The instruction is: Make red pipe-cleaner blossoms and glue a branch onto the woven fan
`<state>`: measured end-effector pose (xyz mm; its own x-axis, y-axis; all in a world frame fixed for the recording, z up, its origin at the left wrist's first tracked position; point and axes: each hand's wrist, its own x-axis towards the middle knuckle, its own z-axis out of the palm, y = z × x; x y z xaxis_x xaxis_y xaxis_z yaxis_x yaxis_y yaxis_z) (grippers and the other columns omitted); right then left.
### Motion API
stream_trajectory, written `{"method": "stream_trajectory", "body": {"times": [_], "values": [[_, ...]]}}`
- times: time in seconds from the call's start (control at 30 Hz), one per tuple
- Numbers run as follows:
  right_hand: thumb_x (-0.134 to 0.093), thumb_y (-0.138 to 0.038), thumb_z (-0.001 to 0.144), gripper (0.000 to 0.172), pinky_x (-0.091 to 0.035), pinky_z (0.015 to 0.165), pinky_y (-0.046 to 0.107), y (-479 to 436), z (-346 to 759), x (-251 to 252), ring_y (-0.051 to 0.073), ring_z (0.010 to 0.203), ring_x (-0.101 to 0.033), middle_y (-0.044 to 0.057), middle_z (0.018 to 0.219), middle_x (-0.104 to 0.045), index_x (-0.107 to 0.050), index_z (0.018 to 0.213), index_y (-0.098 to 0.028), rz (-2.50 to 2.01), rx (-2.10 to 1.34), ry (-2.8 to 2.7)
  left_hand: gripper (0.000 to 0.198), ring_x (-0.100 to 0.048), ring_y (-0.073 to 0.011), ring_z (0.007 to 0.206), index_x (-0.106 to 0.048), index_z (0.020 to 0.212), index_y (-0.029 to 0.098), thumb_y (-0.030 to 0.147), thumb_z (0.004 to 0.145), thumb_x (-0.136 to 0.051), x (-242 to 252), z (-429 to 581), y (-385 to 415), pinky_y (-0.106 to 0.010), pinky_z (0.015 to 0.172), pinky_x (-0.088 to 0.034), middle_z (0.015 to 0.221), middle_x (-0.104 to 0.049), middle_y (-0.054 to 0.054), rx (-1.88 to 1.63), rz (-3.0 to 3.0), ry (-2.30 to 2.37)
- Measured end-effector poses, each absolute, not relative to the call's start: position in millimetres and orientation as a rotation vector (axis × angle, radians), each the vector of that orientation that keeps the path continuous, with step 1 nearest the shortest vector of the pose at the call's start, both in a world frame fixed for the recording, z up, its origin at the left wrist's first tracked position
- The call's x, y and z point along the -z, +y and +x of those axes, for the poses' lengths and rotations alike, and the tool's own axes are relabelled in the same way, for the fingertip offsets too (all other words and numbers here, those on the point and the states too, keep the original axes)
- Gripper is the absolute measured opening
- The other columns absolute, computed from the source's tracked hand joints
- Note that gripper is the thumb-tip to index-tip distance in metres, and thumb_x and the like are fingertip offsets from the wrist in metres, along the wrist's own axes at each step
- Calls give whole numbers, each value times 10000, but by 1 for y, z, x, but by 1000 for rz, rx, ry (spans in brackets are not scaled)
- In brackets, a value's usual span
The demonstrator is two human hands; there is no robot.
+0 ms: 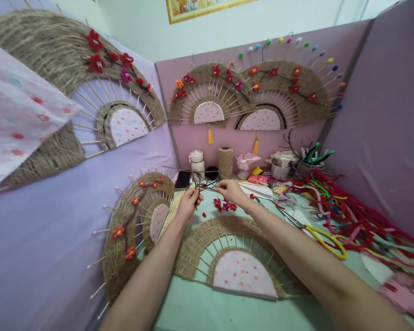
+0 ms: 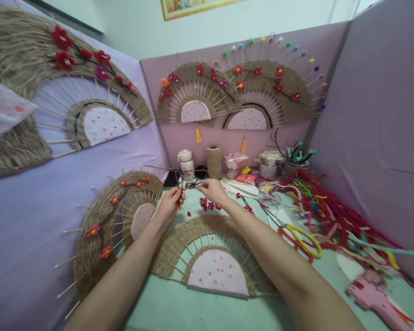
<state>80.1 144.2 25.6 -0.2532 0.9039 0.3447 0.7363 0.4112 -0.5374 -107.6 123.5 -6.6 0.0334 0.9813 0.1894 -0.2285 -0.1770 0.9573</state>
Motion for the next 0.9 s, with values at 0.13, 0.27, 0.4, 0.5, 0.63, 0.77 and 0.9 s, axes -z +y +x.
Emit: {"method": "stream_trajectory", "body": {"times": [0.13,0.27,0.4,0.5,0.63,0.77,0.9], "values": [[-542,-340,882,272,-436,604,201,132,67,-29,129,672,-632,8,743,-728,-740,839,-159,-1367,-442,-2029,409,-388,-71,495,-654,888,155,538,747,-679,6,-110,114,-204,474,-260,621,-563,21,-1375,1342,957],[-457,-325,925,328,-442,631,227,138,68,-32,148,710,-638,54,816,-734,-730,930,-144,-1495,-356,-1946,397,-418,-80,535,-679,921,149,518,773,-669,3,-116,102,-209,512,-299,636,-583,10,-1424,1369,957],[-556,-250,885,194,-428,750,264,156,82,-27,195,888,-644,99,946,-728,-733,902,-172,-1621,-235,-1963,377,-450,-84,595,-689,1024,143,441,793,-676,-1,-115,85,-204,550,-335,706,-616,-9,-1486,1227,910],[-584,-195,865,152,-419,770,282,165,91,-16,223,942,-640,137,1013,-695,-731,870,-154,-1702,-186,-2007,345,-498,-88,657,-679,1073,141,354,801,-682,-3,-105,71,-200,596,-382,793,-646,-34,-1502,1010,827],[-609,-226,862,199,-427,800,287,161,97,-9,229,989,-627,159,1146,-629,-708,1017,-148,-1749,-164,-2020,262,-569,-86,686,-653,1015,164,208,767,-727,-6,-89,57,-213,657,-464,812,-649,-20,-1445,673,750],[-569,-344,903,296,-438,841,287,130,101,-17,214,993,-622,134,1122,-653,-681,1094,-147,-1638,-231,-2070,178,-633,-92,702,-569,870,163,61,778,-682,-9,-72,51,-242,736,-522,809,-679,-22,-1377,436,761],[-480,-423,932,324,-472,690,255,75,112,-23,172,799,-654,40,897,-723,-693,997,-188,-1295,-664,-2091,182,-678,-112,753,-510,860,170,27,820,-616,-8,-51,44,-254,768,-536,857,-718,-56,-1364,427,773]]}}
